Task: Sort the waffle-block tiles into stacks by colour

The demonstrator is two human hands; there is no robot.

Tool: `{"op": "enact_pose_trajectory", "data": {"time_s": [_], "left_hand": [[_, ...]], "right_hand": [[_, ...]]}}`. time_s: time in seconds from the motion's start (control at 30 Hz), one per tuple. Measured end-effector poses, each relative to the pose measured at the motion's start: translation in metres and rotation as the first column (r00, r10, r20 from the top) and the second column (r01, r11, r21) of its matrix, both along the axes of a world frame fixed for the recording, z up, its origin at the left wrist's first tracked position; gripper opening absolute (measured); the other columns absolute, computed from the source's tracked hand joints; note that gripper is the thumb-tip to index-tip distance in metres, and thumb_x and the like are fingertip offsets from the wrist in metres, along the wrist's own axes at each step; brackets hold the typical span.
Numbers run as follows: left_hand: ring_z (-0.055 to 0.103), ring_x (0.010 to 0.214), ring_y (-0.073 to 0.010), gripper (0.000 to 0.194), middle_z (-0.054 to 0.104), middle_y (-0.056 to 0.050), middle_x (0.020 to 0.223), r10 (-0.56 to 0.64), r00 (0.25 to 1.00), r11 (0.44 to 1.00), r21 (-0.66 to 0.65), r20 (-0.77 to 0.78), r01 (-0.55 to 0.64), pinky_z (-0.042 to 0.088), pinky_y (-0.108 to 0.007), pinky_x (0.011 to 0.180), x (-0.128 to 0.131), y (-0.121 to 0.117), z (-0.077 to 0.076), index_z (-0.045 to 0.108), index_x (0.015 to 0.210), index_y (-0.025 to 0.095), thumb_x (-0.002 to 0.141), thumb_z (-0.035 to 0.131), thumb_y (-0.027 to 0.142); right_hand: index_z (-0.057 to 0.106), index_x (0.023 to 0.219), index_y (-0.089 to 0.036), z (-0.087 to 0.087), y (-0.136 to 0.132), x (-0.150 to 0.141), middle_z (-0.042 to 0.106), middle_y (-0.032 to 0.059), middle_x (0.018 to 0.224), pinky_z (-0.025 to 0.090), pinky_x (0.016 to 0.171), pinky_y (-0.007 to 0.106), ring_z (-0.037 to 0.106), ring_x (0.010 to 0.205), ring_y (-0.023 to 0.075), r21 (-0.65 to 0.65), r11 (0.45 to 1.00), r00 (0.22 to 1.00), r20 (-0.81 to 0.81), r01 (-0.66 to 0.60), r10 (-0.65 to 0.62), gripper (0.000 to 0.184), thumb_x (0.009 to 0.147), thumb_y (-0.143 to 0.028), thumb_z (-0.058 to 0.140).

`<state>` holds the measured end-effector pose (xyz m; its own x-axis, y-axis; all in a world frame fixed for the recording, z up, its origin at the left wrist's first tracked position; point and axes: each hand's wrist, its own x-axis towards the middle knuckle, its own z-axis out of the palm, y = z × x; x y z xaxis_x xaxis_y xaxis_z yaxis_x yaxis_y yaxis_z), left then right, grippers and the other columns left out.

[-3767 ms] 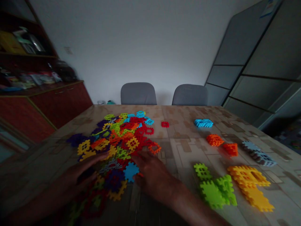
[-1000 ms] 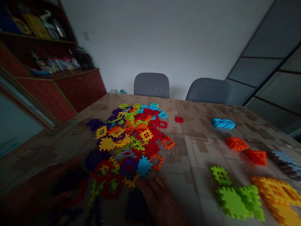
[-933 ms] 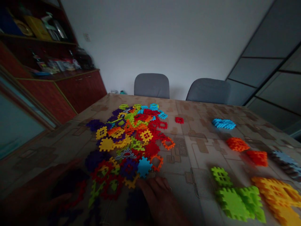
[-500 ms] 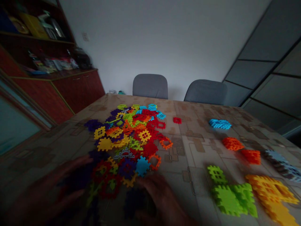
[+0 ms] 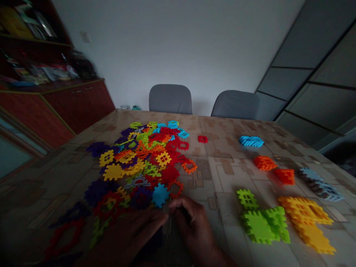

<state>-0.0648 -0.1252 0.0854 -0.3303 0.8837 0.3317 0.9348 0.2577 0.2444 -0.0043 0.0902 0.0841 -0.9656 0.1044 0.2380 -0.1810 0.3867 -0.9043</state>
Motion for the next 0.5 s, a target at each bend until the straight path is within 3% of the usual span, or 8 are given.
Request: {"op": "enact_pose_trajectory", "data": {"time_s": [0.07, 0.13, 0.2, 0.27, 0.4, 0.5], "left_hand": [[0.067, 0.115, -0.0285, 0.082, 0.067, -0.011, 0.136, 0.002, 1.0, 0.999, 0.053, 0.011, -0.003, 0.058, -0.038, 0.095, -0.005, -0.007, 0.012, 0.024, 0.159, 0.028, 0.094, 0.061, 0.062], [0.068, 0.115, -0.0253, 0.061, 0.068, -0.006, 0.134, 0.073, 0.997, 0.995, 0.066, 0.038, -0.075, 0.056, -0.035, 0.098, -0.023, -0.019, 0.029, 0.04, 0.152, 0.033, 0.098, 0.058, 0.056], [0.069, 0.115, -0.0234, 0.041, 0.069, -0.001, 0.133, 0.199, 0.975, 0.98, -0.004, 0.103, -0.199, 0.056, -0.035, 0.099, -0.052, -0.038, 0.044, 0.053, 0.141, 0.038, 0.101, 0.057, 0.044], [0.066, 0.122, -0.0262, 0.043, 0.065, -0.003, 0.14, 0.288, 0.946, 0.956, -0.108, 0.148, -0.274, 0.053, -0.04, 0.103, -0.087, -0.066, 0.053, 0.055, 0.141, 0.035, 0.099, 0.058, 0.044], [0.057, 0.132, -0.0364, 0.059, 0.059, -0.006, 0.148, 0.364, 0.922, 0.912, -0.254, 0.134, -0.323, 0.046, -0.05, 0.109, -0.132, -0.121, 0.042, 0.056, 0.143, 0.029, 0.088, 0.069, 0.047], [0.052, 0.137, -0.0366, 0.067, 0.048, -0.008, 0.156, 0.449, 0.884, 0.865, -0.311, 0.13, -0.394, 0.047, -0.047, 0.109, -0.134, -0.137, 0.025, 0.049, 0.15, 0.028, 0.088, 0.068, 0.047]], "right_hand": [[0.064, 0.091, -0.023, 0.004, -0.002, 0.001, 0.071, 0.0002, 0.084, 0.054, 0.071, 0.025, 0.069, 0.077, 0.0159, 0.03, 0.999, 1.0, -0.014, -0.026, 0.026, 0.016, 0.097, -0.021, 0.049], [0.062, 0.095, -0.023, 0.008, -0.004, 0.003, 0.071, 0.0012, 0.088, 0.054, 0.072, 0.025, 0.068, 0.081, 0.016, 0.094, 0.993, 0.996, -0.048, -0.066, 0.071, 0.014, 0.096, -0.02, 0.048], [0.061, 0.104, -0.023, 0.007, -0.006, 0.005, 0.07, 0.004, 0.099, 0.054, 0.079, 0.028, 0.068, 0.092, 0.0184, 0.202, 0.97, 0.985, -0.078, -0.138, 0.156, 0.013, 0.095, -0.023, 0.053], [0.059, 0.119, -0.023, 0.003, -0.007, 0.006, 0.07, 0.0072, 0.112, 0.053, 0.087, 0.033, 0.066, 0.103, 0.0225, 0.351, 0.907, 0.955, -0.096, -0.233, 0.282, 0.028, 0.093, -0.033, 0.062], [0.045, 0.145, -0.026, -0.01, -0.01, 0.005, 0.068, 0.0102, 0.125, 0.053, 0.092, 0.038, 0.066, 0.109, 0.0264, 0.601, 0.744, 0.907, -0.075, -0.291, 0.415, 0.062, 0.091, -0.042, 0.07], [0.044, 0.146, -0.023, -0.014, -0.01, 0.004, 0.065, 0.0125, 0.131, 0.052, 0.096, 0.039, 0.063, 0.115, 0.0287, 0.606, 0.737, 0.926, -0.002, -0.299, 0.378, 0.072, 0.085, -0.043, 0.077]]}}
